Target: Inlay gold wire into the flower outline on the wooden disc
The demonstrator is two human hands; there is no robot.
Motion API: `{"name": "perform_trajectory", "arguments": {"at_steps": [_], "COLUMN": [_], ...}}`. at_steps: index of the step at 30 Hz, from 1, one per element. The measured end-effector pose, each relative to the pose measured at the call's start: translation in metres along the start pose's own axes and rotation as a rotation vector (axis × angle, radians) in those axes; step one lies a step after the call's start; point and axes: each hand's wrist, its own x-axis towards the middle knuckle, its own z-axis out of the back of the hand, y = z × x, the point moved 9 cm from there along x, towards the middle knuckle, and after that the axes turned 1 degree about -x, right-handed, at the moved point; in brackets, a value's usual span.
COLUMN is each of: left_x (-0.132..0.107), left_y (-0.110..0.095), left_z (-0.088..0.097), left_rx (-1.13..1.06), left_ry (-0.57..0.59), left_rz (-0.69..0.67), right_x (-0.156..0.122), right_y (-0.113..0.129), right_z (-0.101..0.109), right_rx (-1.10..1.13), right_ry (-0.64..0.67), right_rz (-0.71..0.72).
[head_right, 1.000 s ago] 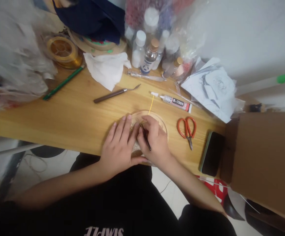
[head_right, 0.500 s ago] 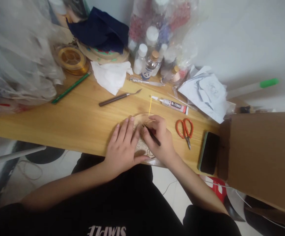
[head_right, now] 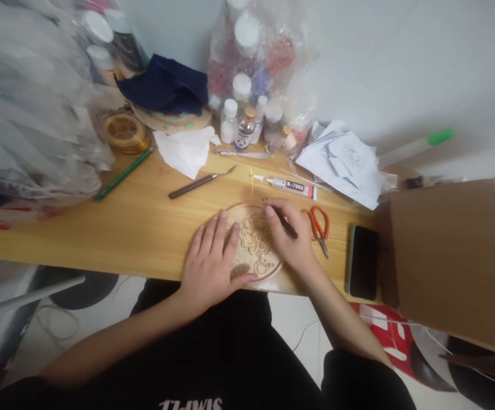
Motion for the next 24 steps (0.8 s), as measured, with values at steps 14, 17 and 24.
{"name": "perform_trajectory", "arguments": {"at_steps": [14,17,24], "left_x": [0.000,0.000,0.001], "left_y": [-0.002,-0.002,-0.002], "left_z": [0.001,0.001,0.002], "left_rx": [0.009,0.003,0.013], "left_ry": [-0.042,-0.041,-0.019], "left_rz": [-0.027,-0.030,-0.028], "right_x": [-0.018,-0.017,-0.016], "right_y": [0.012,0.010,0.022], "right_z": [-0.023,-0.027,-0.034], "right_rx": [0.041,0.043,-0.047], "right_ry": [0.164,0.208,0.299], "right_rz": [0.161,0.162,0.265]}}
